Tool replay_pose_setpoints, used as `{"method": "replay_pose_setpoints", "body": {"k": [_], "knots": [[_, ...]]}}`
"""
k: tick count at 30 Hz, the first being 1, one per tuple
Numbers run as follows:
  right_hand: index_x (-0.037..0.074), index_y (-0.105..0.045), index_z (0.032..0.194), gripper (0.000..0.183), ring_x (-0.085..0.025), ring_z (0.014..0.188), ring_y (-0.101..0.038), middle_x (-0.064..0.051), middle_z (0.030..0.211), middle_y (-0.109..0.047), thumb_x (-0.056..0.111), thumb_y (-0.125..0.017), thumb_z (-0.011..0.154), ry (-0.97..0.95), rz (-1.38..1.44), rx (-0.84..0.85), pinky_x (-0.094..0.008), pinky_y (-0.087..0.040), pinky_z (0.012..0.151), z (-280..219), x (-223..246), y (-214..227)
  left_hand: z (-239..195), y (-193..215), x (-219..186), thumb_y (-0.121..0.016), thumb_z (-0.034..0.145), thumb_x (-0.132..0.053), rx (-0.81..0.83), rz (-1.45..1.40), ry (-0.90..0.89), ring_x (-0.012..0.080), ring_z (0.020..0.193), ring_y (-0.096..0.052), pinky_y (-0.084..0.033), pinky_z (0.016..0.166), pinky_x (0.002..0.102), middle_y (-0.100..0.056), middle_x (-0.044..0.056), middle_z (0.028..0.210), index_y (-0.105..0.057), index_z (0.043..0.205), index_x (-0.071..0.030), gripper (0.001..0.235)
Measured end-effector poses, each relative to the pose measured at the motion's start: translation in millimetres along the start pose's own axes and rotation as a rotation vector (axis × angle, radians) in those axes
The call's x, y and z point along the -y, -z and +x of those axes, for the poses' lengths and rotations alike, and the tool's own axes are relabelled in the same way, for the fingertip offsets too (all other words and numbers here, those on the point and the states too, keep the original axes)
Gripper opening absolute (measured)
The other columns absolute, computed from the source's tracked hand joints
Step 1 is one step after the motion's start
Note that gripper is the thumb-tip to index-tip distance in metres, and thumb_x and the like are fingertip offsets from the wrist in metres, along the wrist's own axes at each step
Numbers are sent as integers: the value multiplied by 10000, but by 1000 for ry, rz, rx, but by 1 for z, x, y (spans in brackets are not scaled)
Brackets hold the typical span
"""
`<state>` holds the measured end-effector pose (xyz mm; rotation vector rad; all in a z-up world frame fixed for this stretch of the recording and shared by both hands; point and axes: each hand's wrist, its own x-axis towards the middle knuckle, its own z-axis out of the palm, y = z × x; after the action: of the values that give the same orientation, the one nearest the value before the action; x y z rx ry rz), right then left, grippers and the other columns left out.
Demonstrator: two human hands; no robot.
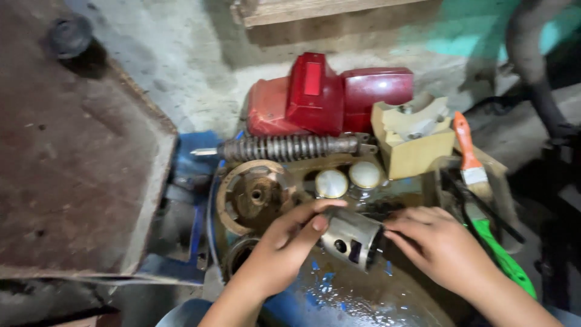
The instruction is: Cleaning a motorcycle engine piston using a small brush and solvent on a workbench.
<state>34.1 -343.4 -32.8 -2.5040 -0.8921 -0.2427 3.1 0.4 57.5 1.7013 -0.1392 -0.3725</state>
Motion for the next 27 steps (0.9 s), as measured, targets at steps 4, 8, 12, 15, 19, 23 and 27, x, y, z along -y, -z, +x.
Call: {"method": "replay_pose_setpoints", "body": {"k": [4, 8, 12, 15, 19, 23, 27], "knots": [[229, -910, 1266, 220, -308, 951, -838, 35, 1084, -889, 364, -794, 1137, -6, -73, 15, -462, -620, 873, 4, 7, 18, 6, -7, 17, -595, 1109, -655, -83, 165, 33, 180, 1617, -754, -544, 1213, 363, -838, -11, 1736, -804, 1641, -295, 675], [269, -934, 1169, 218, -370, 870, -848, -18, 948, -878, 447, -824, 1107, -168, -214, 64, -535, -656, 813, -2, -16, 44, 11, -11, 12, -627, 1097, -635, -96, 308, 117, 207, 1475, -841, -610, 1128, 406, -825, -43, 1727, -740, 1716, -356, 688], [252, -858, 1168, 255, -437, 1092, -857, -102, 1178, -913, 438, -684, 1171, -523, -375, 102, -606, -639, 925, -7, -42, 87, 10, -11, 31, -708, 1117, -527, -106, 341, -13, 207, 1621, -742, -547, 1243, 420, -805, 5, 1724, -760, 1685, -278, 622], [242, -869, 1323, 273, -426, 1123, -865, -65, 1267, -925, 403, -705, 1175, -604, -423, 80, -588, -657, 881, -20, -78, 97, 11, -13, 30, -747, 1091, -491, -105, 351, 22, 203, 1675, -707, -542, 1284, 437, -789, -20, 1781, -774, 1687, -319, 621], [315, -921, 1338, 317, -438, 1086, -874, -53, 1179, -958, 502, -757, 1142, -843, -442, 170, -582, -666, 865, -20, -88, 103, 16, -12, 26, -726, 1071, -554, -74, 346, 125, 183, 1682, -714, -599, 1254, 462, -742, -76, 1826, -760, 1705, -382, 657], [318, -907, 1240, 240, -409, 1067, -860, -42, 1149, -939, 443, -743, 1116, -847, -473, 286, -559, -644, 880, -16, -91, 101, 17, -12, 31, -746, 1070, -526, -96, 365, 68, 190, 1706, -673, -546, 1285, 461, -770, -65, 1791, -771, 1688, -343, 645], [368, -875, 1312, 274, -408, 1160, -871, -55, 1225, -944, 465, -746, 1091, -908, -464, 438, -546, -668, 952, -12, -97, 94, 18, -12, 32, -772, 1060, -525, -105, 367, 64, 182, 1653, -715, -555, 1262, 446, -796, -64, 1748, -793, 1663, -339, 632]]}}
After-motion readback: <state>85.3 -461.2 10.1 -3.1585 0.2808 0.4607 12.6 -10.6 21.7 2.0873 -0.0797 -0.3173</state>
